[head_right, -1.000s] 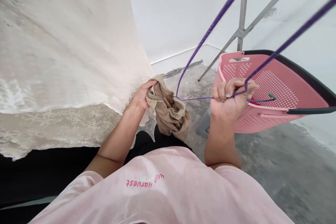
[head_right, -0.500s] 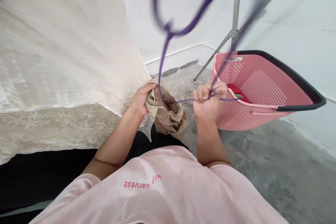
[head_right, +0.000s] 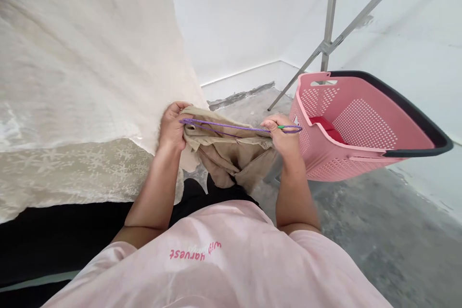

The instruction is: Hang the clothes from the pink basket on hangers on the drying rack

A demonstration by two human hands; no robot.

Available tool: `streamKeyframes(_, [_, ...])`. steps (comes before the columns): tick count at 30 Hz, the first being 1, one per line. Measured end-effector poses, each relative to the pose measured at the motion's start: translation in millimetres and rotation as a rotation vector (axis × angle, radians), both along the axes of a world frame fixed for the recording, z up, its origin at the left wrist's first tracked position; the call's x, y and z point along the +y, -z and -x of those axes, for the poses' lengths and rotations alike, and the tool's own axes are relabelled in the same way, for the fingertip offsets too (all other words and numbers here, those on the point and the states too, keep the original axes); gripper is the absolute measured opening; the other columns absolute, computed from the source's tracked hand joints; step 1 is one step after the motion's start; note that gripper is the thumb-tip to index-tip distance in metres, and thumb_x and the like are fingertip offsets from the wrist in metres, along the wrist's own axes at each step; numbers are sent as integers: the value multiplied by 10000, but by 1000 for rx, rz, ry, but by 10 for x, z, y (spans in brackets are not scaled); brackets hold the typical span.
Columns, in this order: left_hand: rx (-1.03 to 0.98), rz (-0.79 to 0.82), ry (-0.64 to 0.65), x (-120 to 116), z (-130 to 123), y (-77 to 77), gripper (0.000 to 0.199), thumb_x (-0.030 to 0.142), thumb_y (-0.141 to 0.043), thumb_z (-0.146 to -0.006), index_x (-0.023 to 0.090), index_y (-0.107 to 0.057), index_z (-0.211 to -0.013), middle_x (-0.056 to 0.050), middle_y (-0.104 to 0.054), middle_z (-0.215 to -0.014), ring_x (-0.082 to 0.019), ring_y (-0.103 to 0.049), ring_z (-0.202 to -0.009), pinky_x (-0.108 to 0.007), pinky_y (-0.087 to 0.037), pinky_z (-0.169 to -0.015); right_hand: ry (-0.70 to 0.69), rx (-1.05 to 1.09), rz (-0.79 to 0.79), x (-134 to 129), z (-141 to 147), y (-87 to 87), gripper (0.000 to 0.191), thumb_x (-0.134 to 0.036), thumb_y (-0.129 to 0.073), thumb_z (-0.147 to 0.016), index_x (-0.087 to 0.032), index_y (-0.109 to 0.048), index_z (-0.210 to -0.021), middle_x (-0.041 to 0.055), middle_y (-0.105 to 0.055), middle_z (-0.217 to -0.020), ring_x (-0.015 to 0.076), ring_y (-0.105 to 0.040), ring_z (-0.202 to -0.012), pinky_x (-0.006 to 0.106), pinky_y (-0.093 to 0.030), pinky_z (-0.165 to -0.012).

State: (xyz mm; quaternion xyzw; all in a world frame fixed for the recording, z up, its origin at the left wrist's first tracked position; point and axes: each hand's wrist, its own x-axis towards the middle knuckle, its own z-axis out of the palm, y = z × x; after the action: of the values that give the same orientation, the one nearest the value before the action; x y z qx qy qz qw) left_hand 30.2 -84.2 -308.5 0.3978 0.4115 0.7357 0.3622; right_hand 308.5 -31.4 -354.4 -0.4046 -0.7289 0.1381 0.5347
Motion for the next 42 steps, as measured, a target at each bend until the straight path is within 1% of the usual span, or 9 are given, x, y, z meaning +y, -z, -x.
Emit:
streamKeyframes(5, [355, -96, -262, 139, 52, 200, 408, 14, -592, -582, 217, -631, -934, 46, -574, -752, -92, -516, -635, -191, -395, -582, -51, 14, 52, -111, -153, -191, 339, -505, -563, -890, -233, -657, -710, 49, -618, -702, 201, -576, -657, 346, -439, -615])
streamKeyframes(9, [493, -41, -303, 105, 18, 233, 449, -3, -546, -599, 229, -669, -963, 23, -620, -879, -101, -522, -658, -213, -415, -612, -26, -18, 93, -204, -223, -244, 315, -479, -591, -883, -231, -650, -699, 43, -607, -688, 201, -569, -670, 344, -431, -635])
streamKeyframes(15, [323, -28, -239, -61, -87, 102, 457, 6, -579, -592, 243, -665, -972, 14, -622, -916, -117, -540, -715, -207, -423, -613, 43, -65, 93, -391, -294, -299, 361, -513, -599, -894, -232, -632, -669, 51, -609, -657, 206, -555, -651, 331, -394, -591])
streamKeyframes(19, [135, -83, -39, -238, -203, -57, 427, -13, -638, -571, 224, -656, -926, 19, -586, -835, -111, -540, -701, -215, -418, -605, 6, -155, 111, -407, -366, -279, 356, -491, -576, -908, -228, -609, -669, 37, -619, -675, 194, -559, -656, 317, -406, -598])
streamKeyframes(26, [422, -117, 26, -378, -415, -79, 388, 92, -707, -734, 250, -694, -1089, -10, -636, -998, -115, -546, -726, -242, -451, -672, -98, -272, 135, -373, -210, -225, 253, -365, -562, -879, -218, -654, -694, 23, -671, -730, 182, -593, -695, 308, -410, -642])
streamKeyframes(31, [598, -96, 270, -319, -289, 70, 518, 324, -771, -785, 283, -626, -1281, -78, -568, -1374, -196, -629, -992, -284, -513, -817, -161, -175, 231, -367, -48, -295, 225, -416, -756, -715, -209, -706, -785, 9, -621, -675, 165, -556, -633, 287, -418, -594])
streamKeyframes(35, [793, -59, 118, -261, -163, 266, 432, 387, -694, -867, 260, -618, -1272, -87, -582, -1336, -227, -615, -1109, -352, -494, -948, -11, -83, 186, -280, -81, -263, 203, -388, -753, -713, -210, -686, -786, 16, -612, -687, 175, -561, -645, 303, -442, -612])
streamKeyframes(38, [885, -35, -2, -170, -160, 478, 543, 321, -791, -784, 233, -609, -1288, -106, -575, -1353, -282, -532, -1269, -435, -402, -1108, 79, -35, 122, -249, -121, -194, 155, -369, -722, -766, -224, -675, -792, 21, -630, -718, 189, -576, -663, 323, -463, -640])
streamKeyframes(42, [755, -1, -86, 76, -139, 779, 618, 139, -807, -705, 247, -634, -1288, -86, -610, -1321, -298, -537, -1248, -436, -367, -1122, 162, 61, 14, -285, -157, -144, 187, -403, -738, -780, -227, -684, -811, 35, -662, -779, 207, -596, -709, 341, -481, -662])
